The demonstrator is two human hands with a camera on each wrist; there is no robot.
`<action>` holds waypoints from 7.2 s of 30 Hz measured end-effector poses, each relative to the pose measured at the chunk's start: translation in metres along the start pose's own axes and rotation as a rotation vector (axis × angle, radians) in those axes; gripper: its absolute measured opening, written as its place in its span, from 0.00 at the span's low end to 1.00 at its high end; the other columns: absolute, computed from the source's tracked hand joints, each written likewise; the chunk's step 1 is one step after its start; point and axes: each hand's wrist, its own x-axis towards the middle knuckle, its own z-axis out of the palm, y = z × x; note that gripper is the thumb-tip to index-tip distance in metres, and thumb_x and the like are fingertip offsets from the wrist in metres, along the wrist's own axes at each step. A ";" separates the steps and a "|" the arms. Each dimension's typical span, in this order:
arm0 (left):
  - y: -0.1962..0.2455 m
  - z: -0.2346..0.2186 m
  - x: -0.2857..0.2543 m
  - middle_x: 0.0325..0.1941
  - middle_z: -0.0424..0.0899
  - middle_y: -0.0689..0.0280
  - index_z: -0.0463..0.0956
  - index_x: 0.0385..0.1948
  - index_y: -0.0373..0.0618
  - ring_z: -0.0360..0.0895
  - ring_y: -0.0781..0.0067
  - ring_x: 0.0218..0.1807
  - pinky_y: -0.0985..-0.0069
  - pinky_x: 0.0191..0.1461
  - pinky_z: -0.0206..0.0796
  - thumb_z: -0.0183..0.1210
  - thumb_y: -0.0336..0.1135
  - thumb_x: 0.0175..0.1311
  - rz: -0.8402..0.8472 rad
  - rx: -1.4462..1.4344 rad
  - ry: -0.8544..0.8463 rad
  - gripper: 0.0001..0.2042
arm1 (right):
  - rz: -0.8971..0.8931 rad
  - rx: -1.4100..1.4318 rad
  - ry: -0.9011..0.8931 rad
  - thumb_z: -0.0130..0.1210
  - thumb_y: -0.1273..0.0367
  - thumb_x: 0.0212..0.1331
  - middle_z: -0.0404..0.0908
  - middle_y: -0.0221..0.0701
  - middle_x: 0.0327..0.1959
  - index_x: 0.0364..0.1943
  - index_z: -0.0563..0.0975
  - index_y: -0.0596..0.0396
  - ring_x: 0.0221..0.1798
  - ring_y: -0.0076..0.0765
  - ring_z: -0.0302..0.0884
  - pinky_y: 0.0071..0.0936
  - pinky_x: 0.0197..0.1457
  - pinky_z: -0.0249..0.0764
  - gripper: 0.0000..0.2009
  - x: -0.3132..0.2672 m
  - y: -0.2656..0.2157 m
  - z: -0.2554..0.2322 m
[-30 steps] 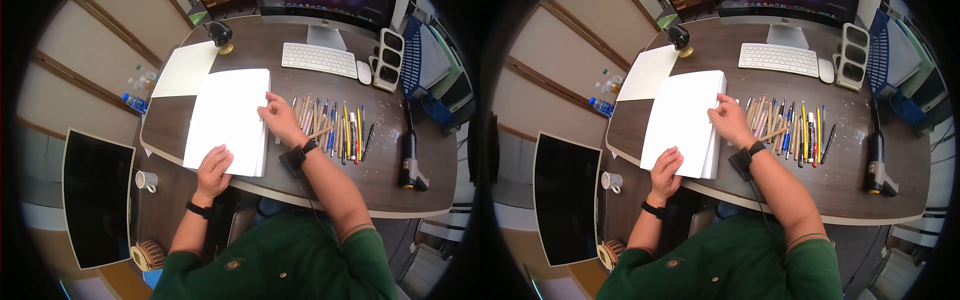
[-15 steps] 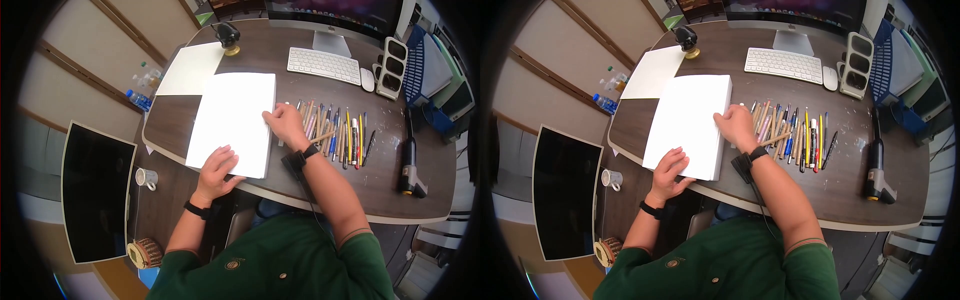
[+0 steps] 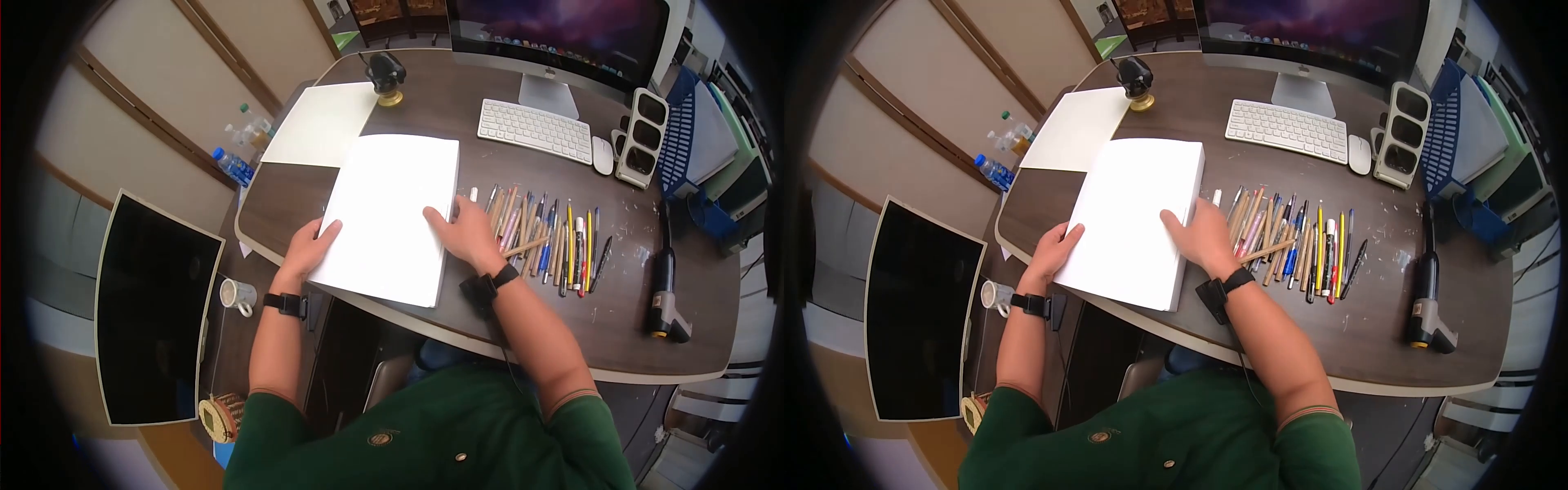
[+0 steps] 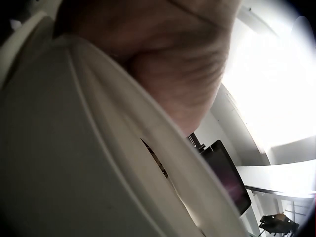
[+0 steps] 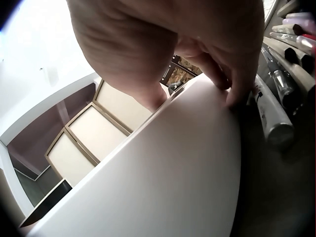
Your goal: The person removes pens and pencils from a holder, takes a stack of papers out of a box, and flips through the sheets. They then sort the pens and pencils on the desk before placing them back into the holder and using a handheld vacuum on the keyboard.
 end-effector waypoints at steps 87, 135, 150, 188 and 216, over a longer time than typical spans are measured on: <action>0.004 -0.034 -0.029 0.50 0.86 0.52 0.75 0.56 0.29 0.83 0.66 0.51 0.70 0.56 0.73 0.58 0.53 0.74 0.085 0.127 0.164 0.29 | -0.046 0.338 -0.234 0.51 0.49 0.74 0.82 0.58 0.54 0.61 0.69 0.69 0.55 0.55 0.84 0.41 0.60 0.76 0.31 -0.044 -0.027 0.029; -0.005 -0.035 0.066 0.61 0.80 0.44 0.76 0.61 0.38 0.77 0.43 0.62 0.58 0.66 0.68 0.55 0.53 0.73 0.363 0.722 0.501 0.27 | -0.095 0.202 -0.086 0.60 0.48 0.65 0.45 0.62 0.78 0.73 0.52 0.76 0.82 0.63 0.45 0.42 0.83 0.51 0.49 0.028 -0.007 0.090; 0.037 0.052 -0.024 0.82 0.49 0.43 0.58 0.77 0.46 0.44 0.38 0.83 0.38 0.80 0.35 0.66 0.53 0.61 0.849 1.074 0.057 0.43 | -0.476 0.229 -0.134 0.62 0.61 0.62 0.56 0.64 0.73 0.70 0.61 0.73 0.74 0.67 0.62 0.44 0.75 0.65 0.38 -0.047 -0.018 0.055; 0.069 0.235 -0.016 0.83 0.51 0.49 0.60 0.77 0.49 0.42 0.45 0.85 0.43 0.83 0.31 0.61 0.54 0.68 0.841 0.712 -0.281 0.38 | -0.318 -0.405 0.236 0.65 0.60 0.62 0.73 0.57 0.66 0.57 0.78 0.64 0.70 0.65 0.68 0.49 0.72 0.66 0.24 -0.101 0.085 -0.123; 0.090 0.294 0.041 0.51 0.85 0.63 0.85 0.48 0.45 0.77 0.56 0.57 0.59 0.66 0.63 0.67 0.38 0.59 0.929 0.443 -0.007 0.16 | -0.006 -0.293 0.312 0.64 0.70 0.56 0.79 0.53 0.45 0.52 0.76 0.65 0.45 0.63 0.81 0.49 0.49 0.79 0.21 -0.060 0.086 -0.118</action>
